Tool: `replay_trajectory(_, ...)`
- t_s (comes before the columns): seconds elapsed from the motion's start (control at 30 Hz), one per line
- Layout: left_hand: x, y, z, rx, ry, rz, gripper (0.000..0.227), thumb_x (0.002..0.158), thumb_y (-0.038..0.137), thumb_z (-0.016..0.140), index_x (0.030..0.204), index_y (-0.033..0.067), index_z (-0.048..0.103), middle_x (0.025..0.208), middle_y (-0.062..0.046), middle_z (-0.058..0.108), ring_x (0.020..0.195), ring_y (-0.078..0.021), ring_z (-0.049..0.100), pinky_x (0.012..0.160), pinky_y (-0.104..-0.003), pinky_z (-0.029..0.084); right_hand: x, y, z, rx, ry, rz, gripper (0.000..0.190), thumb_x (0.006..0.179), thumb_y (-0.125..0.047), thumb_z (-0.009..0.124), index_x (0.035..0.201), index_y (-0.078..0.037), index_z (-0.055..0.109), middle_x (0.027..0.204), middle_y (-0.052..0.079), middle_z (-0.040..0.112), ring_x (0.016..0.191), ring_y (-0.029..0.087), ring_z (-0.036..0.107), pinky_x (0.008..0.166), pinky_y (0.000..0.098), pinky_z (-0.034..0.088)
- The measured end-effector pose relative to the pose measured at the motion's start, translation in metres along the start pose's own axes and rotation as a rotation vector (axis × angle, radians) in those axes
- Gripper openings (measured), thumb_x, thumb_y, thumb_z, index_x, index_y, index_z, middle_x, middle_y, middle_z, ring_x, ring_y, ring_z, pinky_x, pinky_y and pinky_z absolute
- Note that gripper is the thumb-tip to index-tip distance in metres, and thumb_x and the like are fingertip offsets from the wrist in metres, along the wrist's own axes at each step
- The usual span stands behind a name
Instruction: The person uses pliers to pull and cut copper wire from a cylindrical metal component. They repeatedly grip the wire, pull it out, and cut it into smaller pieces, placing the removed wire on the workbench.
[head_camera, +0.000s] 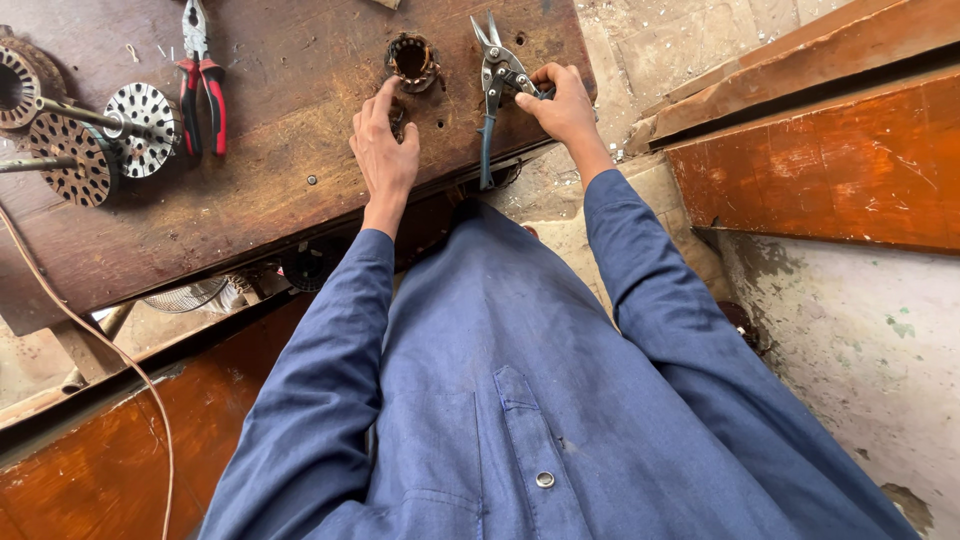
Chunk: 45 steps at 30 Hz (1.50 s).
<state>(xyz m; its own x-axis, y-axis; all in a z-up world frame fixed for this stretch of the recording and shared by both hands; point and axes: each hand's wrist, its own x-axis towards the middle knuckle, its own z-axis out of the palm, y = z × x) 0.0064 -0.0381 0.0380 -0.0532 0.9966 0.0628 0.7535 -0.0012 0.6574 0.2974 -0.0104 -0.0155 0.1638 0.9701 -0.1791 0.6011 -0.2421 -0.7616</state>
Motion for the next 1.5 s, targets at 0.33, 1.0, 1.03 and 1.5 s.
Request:
replay_trajectory(0.33, -0.009, 0.008, -0.006, 0.071, -0.052, 0.071, 0.077, 0.083, 0.007, 0.075, 0.153, 0.0257, 0.047, 0.132, -0.005, 0.056, 0.126, -0.0258, 0.052, 0.101, -0.045, 0.041, -0.003, -0.004, -0.003, -0.027, 0.005, 0.015, 0.038, 0.079, -0.032, 0.086, 0.108, -0.011, 0.072, 0.107, 0.004, 0.059, 0.098, 0.021, 0.064, 0.09, 0.0373, 0.052)
replay_trajectory(1.0, -0.006, 0.006, -0.006, 0.131, -0.111, 0.067, 0.076, 0.084, 0.014, 0.079, 0.153, 0.0268, 0.049, 0.136, -0.008, 0.054, 0.129, -0.0274, 0.049, 0.104, -0.048, 0.038, -0.006, -0.014, -0.007, -0.069, -0.018, 0.082, 0.037, 0.081, -0.035, 0.085, 0.109, -0.016, 0.071, 0.109, 0.0, 0.057, 0.099, 0.018, 0.063, 0.09, 0.0385, 0.05)
replay_trajectory(1.03, -0.007, 0.006, -0.006, 0.136, -0.113, 0.063, 0.076, 0.084, 0.014, 0.079, 0.152, 0.0271, 0.049, 0.136, -0.007, 0.054, 0.129, -0.0274, 0.049, 0.103, -0.048, 0.039, -0.006, -0.014, -0.006, -0.068, -0.021, 0.087, 0.037, 0.081, -0.035, 0.085, 0.109, -0.016, 0.071, 0.109, 0.0, 0.057, 0.099, 0.018, 0.063, 0.09, 0.0383, 0.05)
replay_trajectory(1.5, -0.004, 0.008, -0.009, 0.234, -0.165, 0.127, 0.087, 0.081, 0.007, 0.077, 0.155, 0.0337, 0.041, 0.133, -0.012, 0.049, 0.127, -0.0329, 0.047, 0.101, -0.052, 0.04, -0.005, -0.014, -0.006, -0.06, -0.028, 0.091, 0.038, 0.08, -0.036, 0.084, 0.11, -0.016, 0.071, 0.11, 0.001, 0.058, 0.101, 0.018, 0.064, 0.092, 0.0387, 0.05)
